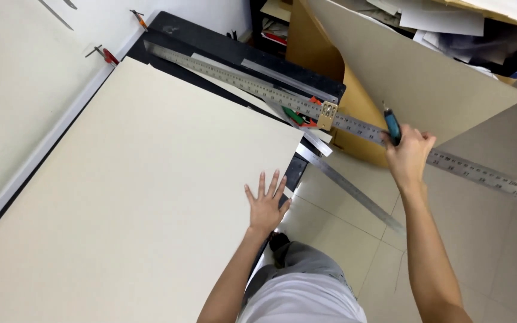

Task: Measuring and cutting large sheets of board using a metal ruler and a utility knife on a workbench.

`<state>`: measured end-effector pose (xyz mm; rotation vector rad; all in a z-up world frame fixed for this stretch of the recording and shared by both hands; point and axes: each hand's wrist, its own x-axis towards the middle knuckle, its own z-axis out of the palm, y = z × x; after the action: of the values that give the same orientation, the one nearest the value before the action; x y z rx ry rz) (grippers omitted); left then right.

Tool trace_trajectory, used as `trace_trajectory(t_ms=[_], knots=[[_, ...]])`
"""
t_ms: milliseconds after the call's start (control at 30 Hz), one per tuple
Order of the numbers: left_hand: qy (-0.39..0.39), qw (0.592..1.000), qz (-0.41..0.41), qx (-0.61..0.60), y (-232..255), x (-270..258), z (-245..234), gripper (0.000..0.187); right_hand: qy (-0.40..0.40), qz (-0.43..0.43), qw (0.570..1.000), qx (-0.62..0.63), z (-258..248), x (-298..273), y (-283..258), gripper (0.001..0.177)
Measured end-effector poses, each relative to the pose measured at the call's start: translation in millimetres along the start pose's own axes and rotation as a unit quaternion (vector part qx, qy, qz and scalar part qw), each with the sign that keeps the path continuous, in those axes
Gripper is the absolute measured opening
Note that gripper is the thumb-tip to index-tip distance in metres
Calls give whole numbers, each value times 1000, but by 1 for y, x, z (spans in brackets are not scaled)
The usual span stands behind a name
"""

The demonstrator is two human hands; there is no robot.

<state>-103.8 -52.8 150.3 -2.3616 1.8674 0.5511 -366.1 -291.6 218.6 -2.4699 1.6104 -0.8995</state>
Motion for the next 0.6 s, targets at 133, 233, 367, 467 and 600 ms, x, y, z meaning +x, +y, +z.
trace_trajectory(t_ms=[133, 233, 367, 467, 600], knots=[[-20, 1000, 3, -10, 0, -6, -11, 66, -50, -40, 996, -68, -5, -8, -10, 34], [-9, 1000, 11, -25, 8, -4, -12, 67, -64, -31, 994, -83, 3, -14, -4, 37], [-2, 982, 32, -186, 66, 33, 28, 69, -70, 0, 996, -48, -3, -8, -15, 35], [-122, 871, -63, -472, 129, 89, 91, 78, -63, 2, 998, -31, -17, 2, -27, 32], [-51, 487, -150, -859, 175, 125, 97, 29, -56, -6, 998, -32, -32, 13, -34, 29]])
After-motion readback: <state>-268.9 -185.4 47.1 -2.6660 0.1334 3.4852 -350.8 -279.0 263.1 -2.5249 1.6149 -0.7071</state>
